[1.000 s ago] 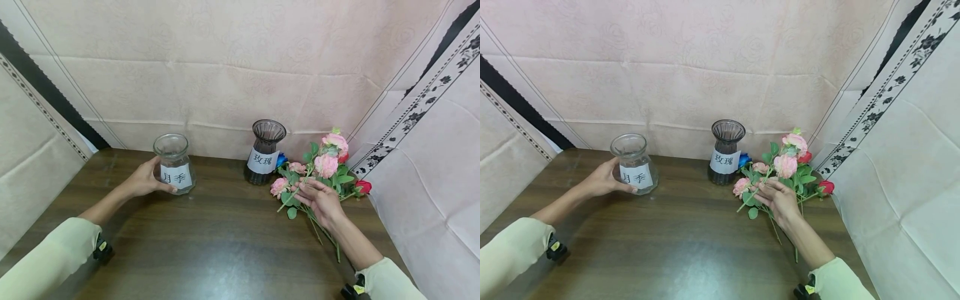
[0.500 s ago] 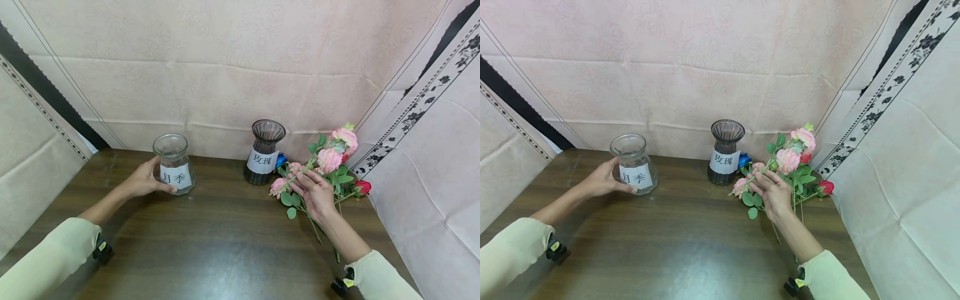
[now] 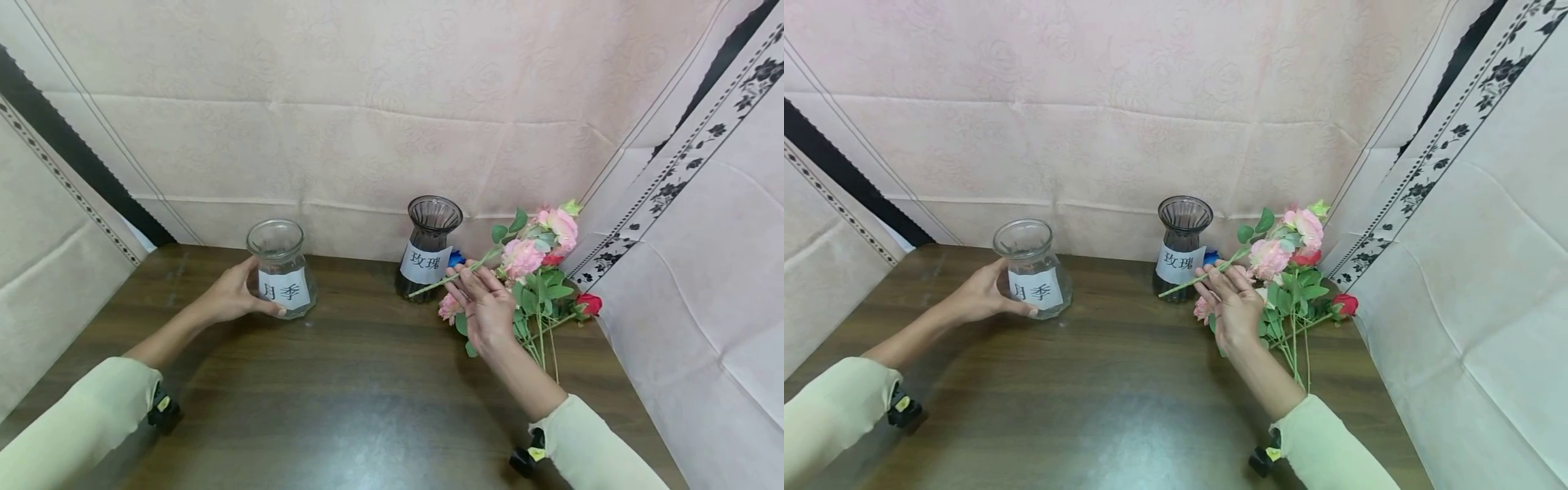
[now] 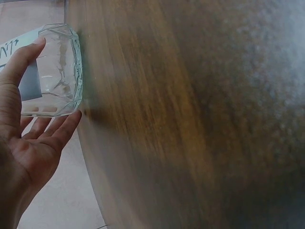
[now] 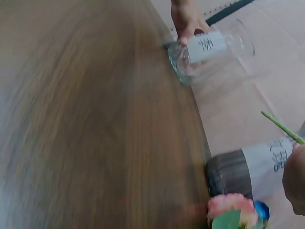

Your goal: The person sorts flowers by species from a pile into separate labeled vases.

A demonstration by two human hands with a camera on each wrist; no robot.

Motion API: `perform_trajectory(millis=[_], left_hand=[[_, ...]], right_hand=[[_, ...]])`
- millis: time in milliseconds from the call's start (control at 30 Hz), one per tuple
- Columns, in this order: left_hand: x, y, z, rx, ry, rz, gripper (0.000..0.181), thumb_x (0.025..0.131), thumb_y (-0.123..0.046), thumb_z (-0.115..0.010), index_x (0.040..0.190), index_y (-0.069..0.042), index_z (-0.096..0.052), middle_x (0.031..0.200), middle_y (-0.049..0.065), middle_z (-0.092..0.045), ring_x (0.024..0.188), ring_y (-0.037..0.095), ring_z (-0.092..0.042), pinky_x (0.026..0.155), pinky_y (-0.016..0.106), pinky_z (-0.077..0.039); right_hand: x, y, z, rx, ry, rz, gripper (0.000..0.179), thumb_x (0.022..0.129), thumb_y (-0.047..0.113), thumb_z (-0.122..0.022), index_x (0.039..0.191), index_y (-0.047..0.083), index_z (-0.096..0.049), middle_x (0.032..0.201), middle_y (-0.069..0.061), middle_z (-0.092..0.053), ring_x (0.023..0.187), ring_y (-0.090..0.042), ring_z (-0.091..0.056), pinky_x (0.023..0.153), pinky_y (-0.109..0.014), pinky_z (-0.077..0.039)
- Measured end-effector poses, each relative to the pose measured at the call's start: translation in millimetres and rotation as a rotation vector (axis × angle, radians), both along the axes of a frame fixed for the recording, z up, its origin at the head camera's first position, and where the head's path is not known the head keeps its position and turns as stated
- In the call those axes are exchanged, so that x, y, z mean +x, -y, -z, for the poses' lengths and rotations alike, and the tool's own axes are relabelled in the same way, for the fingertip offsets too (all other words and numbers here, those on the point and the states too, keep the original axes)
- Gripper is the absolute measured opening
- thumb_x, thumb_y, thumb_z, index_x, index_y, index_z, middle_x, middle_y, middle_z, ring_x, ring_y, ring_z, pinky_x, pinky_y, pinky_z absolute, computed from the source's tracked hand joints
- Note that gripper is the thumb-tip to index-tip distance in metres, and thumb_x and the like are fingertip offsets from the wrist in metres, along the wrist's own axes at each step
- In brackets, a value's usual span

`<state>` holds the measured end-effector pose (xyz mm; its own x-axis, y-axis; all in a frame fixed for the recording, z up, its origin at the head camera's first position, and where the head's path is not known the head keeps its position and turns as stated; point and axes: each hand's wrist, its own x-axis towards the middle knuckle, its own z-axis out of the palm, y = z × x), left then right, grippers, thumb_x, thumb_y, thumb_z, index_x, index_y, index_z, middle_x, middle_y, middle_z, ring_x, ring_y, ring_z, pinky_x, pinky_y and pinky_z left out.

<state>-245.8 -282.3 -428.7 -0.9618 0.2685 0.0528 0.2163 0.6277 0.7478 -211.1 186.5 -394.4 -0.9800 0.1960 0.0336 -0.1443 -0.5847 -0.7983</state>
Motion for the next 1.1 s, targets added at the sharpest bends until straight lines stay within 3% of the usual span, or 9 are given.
perform_trajectory(millis=[167, 233, 333, 400, 533, 733, 1000, 1100], left_hand=[[-0.1, -0.7, 0.7, 0.007, -0.003, 0.006, 0.11, 0.081, -0.03, -0.105, 0.165, -0.002, -0.04, 0.147, 0.026, -0.07, 0.14, 0.049, -0.067, 0.115, 0.063, -0.058], [-0.5, -0.7, 1.1, 0.02, -0.004, 0.013, 0.111, 0.081, -0.028, -0.105, 0.167, -0.002, -0.039, 0.147, 0.026, -0.07, 0.14, 0.049, -0.067, 0.115, 0.063, -0.059], [-0.7, -0.7, 1.3, 0.022, -0.01, 0.016, 0.111, 0.081, -0.028, -0.105, 0.167, -0.002, -0.039, 0.146, 0.026, -0.07, 0.139, 0.049, -0.068, 0.114, 0.062, -0.06], [-0.4, -0.5, 0.9, 0.015, -0.01, 0.013, 0.11, 0.081, -0.029, -0.105, 0.165, -0.002, -0.041, 0.146, 0.025, -0.071, 0.137, 0.048, -0.069, 0.113, 0.061, -0.06], [-0.2, 0.2, 0.7, -0.009, -0.016, 0.009, 0.108, 0.081, -0.031, -0.105, 0.164, -0.002, -0.042, 0.145, 0.025, -0.071, 0.137, 0.047, -0.069, 0.113, 0.058, -0.059], [-1.0, 0.4, 1.4, -0.002, -0.015, 0.017, 0.109, 0.082, -0.031, -0.105, 0.165, -0.003, -0.041, 0.146, 0.025, -0.071, 0.138, 0.047, -0.069, 0.112, 0.056, -0.059], [-0.6, 1.7, 1.2, 0.001, -0.024, 0.033, 0.106, 0.082, -0.03, -0.105, 0.164, -0.005, -0.042, 0.143, 0.02, -0.073, 0.132, 0.041, -0.073, 0.1, 0.027, -0.06], [-0.4, 1.9, 0.9, -0.006, -0.019, 0.031, 0.106, 0.083, -0.032, -0.105, 0.164, -0.005, -0.042, 0.143, 0.021, -0.073, 0.133, 0.041, -0.072, 0.099, 0.025, -0.06]], right_hand=[[0.5, 19, -5.0, -0.036, -0.032, 0.029, 0.022, 0.108, -0.007, -0.067, 0.113, 0.01, -0.081, 0.102, -0.007, -0.088, 0.097, -0.02, -0.087, 0.09, -0.036, -0.071], [0.3, 24, -7.0, -0.043, -0.036, 0.027, 0.022, 0.109, -0.007, -0.067, 0.115, 0.01, -0.08, 0.104, -0.007, -0.088, 0.096, -0.019, -0.087, 0.08, -0.031, -0.071], [-0.8, 32, -9.7, -0.05, -0.045, 0.032, 0.021, 0.109, -0.007, -0.067, 0.118, 0.009, -0.078, 0.102, -0.005, -0.088, 0.095, -0.018, -0.087, 0.076, -0.029, -0.07], [-1.8, 36, -10.8, -0.041, -0.055, 0.031, 0.019, 0.109, -0.006, -0.067, 0.121, 0.006, -0.075, 0.101, -0.004, -0.088, 0.096, -0.018, -0.087, 0.076, -0.028, -0.07], [-4.5, 44, -13.5, -0.047, -0.096, 0.042, 0.02, 0.109, -0.009, -0.065, 0.126, -0.001, -0.071, 0.099, -0.004, -0.087, 0.098, -0.02, -0.087, 0.091, -0.037, -0.07], [-10.2, 56, -17.1, -0.098, -0.123, 0.074, 0.027, 0.108, -0.011, -0.065, 0.134, -0.01, -0.067, 0.101, -0.008, -0.087, 0.099, -0.022, -0.087, 0.094, -0.042, -0.07], [-14.2, 74, -24.9, -0.098, -0.128, 0.089, 0.025, 0.107, -0.008, -0.07, 0.132, -0.007, -0.072, 0.107, -0.012, -0.087, 0.098, -0.022, -0.087, 0.094, -0.041, -0.07], [-14.9, 82, -29.0, -0.091, -0.141, 0.08, 0.027, 0.107, -0.006, -0.071, 0.133, -0.008, -0.072, 0.112, -0.015, -0.087, 0.098, -0.021, -0.087, 0.095, -0.042, -0.07]])
